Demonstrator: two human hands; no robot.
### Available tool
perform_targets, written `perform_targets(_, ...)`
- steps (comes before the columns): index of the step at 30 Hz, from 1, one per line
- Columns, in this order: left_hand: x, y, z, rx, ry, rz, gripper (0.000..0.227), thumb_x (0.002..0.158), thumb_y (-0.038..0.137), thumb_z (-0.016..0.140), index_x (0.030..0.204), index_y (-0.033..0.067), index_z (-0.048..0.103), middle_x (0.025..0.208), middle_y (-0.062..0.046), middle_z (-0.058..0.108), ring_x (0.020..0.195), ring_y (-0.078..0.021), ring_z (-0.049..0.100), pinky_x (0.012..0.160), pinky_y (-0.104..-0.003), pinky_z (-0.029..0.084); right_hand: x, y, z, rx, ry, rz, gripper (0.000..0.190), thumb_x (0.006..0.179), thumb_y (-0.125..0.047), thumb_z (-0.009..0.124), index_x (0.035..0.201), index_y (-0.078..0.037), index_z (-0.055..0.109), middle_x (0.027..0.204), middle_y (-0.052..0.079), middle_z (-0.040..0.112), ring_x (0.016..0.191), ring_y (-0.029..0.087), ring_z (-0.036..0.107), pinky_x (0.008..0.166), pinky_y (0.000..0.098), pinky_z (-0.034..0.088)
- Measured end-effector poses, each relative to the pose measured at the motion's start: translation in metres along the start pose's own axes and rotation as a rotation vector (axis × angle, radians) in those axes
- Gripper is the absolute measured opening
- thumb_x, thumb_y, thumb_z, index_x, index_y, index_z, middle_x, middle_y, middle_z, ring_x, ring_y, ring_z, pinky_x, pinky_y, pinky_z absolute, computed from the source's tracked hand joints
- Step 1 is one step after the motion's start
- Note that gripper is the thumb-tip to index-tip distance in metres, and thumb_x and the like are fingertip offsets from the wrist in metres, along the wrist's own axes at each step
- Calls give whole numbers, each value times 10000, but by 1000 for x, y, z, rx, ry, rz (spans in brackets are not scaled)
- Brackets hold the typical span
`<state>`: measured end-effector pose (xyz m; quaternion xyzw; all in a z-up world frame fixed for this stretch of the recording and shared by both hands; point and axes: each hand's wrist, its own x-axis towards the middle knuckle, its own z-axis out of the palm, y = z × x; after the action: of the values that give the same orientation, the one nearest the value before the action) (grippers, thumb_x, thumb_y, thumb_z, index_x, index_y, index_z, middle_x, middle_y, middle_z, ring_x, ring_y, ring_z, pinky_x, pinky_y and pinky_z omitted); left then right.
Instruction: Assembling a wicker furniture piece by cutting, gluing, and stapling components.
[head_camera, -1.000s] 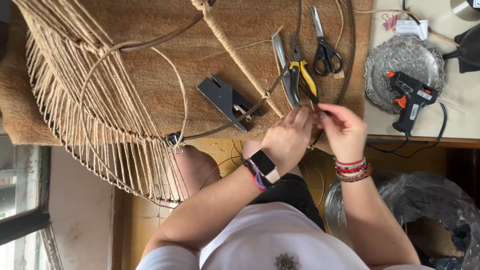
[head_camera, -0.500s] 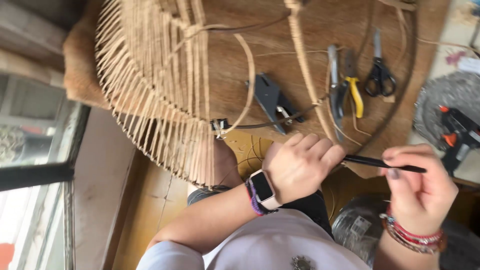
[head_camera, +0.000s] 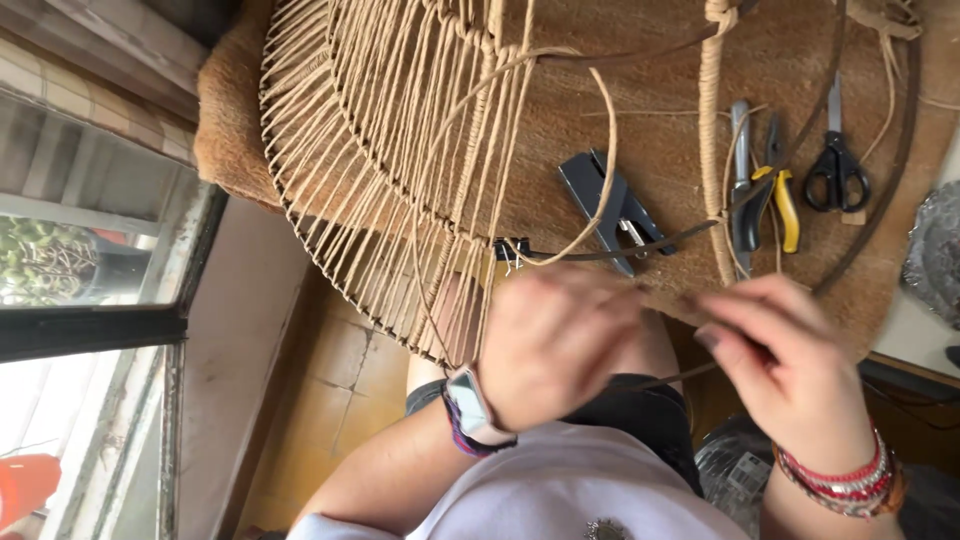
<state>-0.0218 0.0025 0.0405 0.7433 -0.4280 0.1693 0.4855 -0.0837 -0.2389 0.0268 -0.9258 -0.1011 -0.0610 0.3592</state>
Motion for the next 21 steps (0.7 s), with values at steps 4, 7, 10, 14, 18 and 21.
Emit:
perform_targets(4, -10, -12, -1, 255, 181, -433, 347, 1027, 283, 626, 1321, 102, 590, 1250, -140, 574, 1182, -321, 585, 1031, -421, 475, 13, -17, 7, 9, 82, 39, 247, 1032, -32, 587, 1230, 45, 714, 1151, 185, 623, 1049, 278, 632, 934, 351, 517)
perform_targets(7, -10, -31, 3, -95, 135, -587, 346, 971, 255, 703, 1281, 106, 662, 974, -48, 688, 885, -155, 635, 818, -289, 552, 20, -27, 18, -64, 214, -11, 166, 1028, 26, 686, 1180, 54, 747, 1151, 191, 643, 995, 277, 642, 902, 352, 522)
perform_targets(10, -15, -37, 6, -228, 194, -661, 191, 984, 153, 696, 1168, 129, 741, 984, -27, 745, 898, -136, 693, 853, -263, 540, 21, -28, 26, -135, 233, -65, 181, 1036, 14, 711, 1208, 36, 765, 1082, 185, 641, 952, 310, 643, 919, 409, 518)
perform_targets(14, -21, -43, 3, -554, 245, -807, 219, 990, 148, 693, 1197, 99, 745, 970, -43, 727, 880, -82, 617, 850, -215, 491, 17, -24, 35, -188, 282, -118, 197, 1049, 0, 770, 1245, 2, 791, 983, 156, 579, 803, 265, 574, 787, 399, 490)
perform_targets(18, -23, -45, 3, -708, 266, -857, 260, 1000, 155, 675, 1238, 63, 726, 1019, -64, 721, 977, -94, 663, 916, -219, 518, 17, -26, 40, -226, 291, -165, 194, 1054, -7, 793, 1248, -1, 804, 973, 153, 581, 775, 241, 561, 746, 383, 485)
perform_targets(21, -24, -46, 3, -653, 248, -850, 256, 1009, 169, 672, 1249, 98, 729, 970, -46, 714, 903, -72, 620, 854, -206, 477, 17, -24, 43, -226, 280, -164, 215, 1056, 7, 804, 1271, -6, 798, 992, 153, 579, 744, 215, 548, 723, 367, 480)
